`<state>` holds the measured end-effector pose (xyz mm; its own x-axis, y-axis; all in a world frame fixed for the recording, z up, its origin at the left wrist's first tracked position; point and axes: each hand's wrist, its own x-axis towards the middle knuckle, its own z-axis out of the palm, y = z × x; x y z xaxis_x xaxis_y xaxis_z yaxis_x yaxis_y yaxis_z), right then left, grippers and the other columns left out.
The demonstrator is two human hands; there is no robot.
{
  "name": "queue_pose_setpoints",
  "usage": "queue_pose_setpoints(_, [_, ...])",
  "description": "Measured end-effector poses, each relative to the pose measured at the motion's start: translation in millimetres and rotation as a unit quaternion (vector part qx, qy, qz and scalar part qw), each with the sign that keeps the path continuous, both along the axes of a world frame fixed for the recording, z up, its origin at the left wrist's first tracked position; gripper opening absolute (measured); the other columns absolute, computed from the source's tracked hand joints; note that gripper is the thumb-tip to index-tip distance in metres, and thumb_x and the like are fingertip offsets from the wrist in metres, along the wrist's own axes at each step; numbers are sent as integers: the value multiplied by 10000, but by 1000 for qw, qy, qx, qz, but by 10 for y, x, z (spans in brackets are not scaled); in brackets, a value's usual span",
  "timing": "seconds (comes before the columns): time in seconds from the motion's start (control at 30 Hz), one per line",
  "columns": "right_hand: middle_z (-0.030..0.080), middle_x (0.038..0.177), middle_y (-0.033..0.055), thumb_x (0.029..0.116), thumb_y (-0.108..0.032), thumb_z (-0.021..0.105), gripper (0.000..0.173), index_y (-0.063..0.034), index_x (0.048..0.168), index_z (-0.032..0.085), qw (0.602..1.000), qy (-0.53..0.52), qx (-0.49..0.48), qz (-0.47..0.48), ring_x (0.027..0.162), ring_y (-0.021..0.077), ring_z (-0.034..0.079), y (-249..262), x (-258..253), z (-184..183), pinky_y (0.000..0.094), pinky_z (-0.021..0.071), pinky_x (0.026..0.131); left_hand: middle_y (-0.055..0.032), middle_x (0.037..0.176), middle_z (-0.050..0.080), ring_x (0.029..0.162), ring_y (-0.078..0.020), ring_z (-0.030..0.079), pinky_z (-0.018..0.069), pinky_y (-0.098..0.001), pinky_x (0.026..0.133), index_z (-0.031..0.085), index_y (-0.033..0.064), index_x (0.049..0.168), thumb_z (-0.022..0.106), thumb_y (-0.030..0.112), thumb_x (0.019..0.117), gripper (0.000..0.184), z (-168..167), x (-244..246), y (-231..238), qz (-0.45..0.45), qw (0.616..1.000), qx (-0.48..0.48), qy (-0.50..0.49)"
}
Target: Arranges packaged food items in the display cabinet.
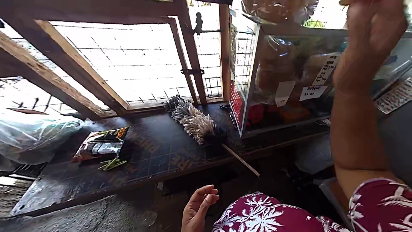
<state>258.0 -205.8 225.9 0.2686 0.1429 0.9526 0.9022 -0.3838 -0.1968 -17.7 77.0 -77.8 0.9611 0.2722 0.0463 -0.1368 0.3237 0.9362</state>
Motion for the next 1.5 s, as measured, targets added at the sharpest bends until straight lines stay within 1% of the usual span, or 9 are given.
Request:
queue_pose_setpoints(0.1, [639,1328,122,1084,-242,445,305,2,1117,624,998,21,-7,63,1278,155,581,25,-136,-768,342,502,1041,-44,1051,757,905,-144,740,612,-296,860,701,81,1178,561,103,1007,223,-27,41,-54,-15,1000,-9,11])
queue_pose_setpoints(0.27, [522,1454,156,1015,-134,552,465,-3,1449,450,947,304,99,14,1173,183,624,191,-186,-2157,343,563,915,-44,1069,755,904,-139,739,613,-293,851,708,91,1183,589,128,1009,214,-27,155,-128,-61,998,-6,6])
queue_pose_setpoints(0.4, [575,1371,178,995,-117,587,388,6,1358,519,902,408,136,-26,1044,214,662,220,-212,-2711,385,576,833,-46,1071,756,911,-145,740,615,-303,855,712,99,1183,593,127,1009,213,-35,199,-132,-82,997,-4,9])
queue_pose_setpoints(0.6, [609,1314,168,1004,-86,584,307,-2,1299,594,877,456,145,-37,961,194,665,49,-223,-2829,357,571,809,-27,1059,762,907,-128,742,613,-294,857,707,128,1182,530,86,1022,242,-101,221,-50,-89,995,-6,34])
queue_pose_setpoints(0.7, [672,1111,143,1000,-69,609,249,19,1233,621,860,479,174,-33,811,154,666,-41,-239,-2853,326,583,748,-18,1053,766,907,-123,743,612,-297,864,704,139,1186,519,91,1029,247,-131,255,14,-104,994,-2,38])
queue_pose_setpoints(0.8, [684,801,52,953,-78,710,142,25,1046,680,836,502,222,-11,549,37,551,-101,-319,-2845,194,476,514,-13,1061,769,923,-119,742,609,-296,874,709,168,1196,531,123,1039,241,-123,313,55,-132,990,-4,39])
queue_pose_setpoints(1.0, [531,574,-59,1067,-187,538,387,-31,725,631,846,466,258,-40,474,-22,428,-261,-483,-2981,159,388,491,-16,1076,767,938,-125,740,606,-303,882,709,179,1204,565,160,1033,224,-113,492,66,-192,981,6,43])
queue_pose_setpoints(1.33, [551,575,-67,1111,-202,369,427,27,989,708,820,478,312,-47,496,-7,499,-1146,-406,-3121,163,441,509,26,1245,711,1085,-121,696,564,-315,979,667,237,1307,616,294,1025,292,176,962,-559,-335,938,77,-49])
queue_pose_setpoints(1.5, [573,673,-20,1128,-294,347,435,15,1172,651,808,527,258,-61,542,13,500,-1685,-179,-2987,185,454,543,82,1228,704,1089,-102,687,576,-300,953,673,288,1289,639,371,1004,298,462,1123,-1108,-279,945,133,-104])
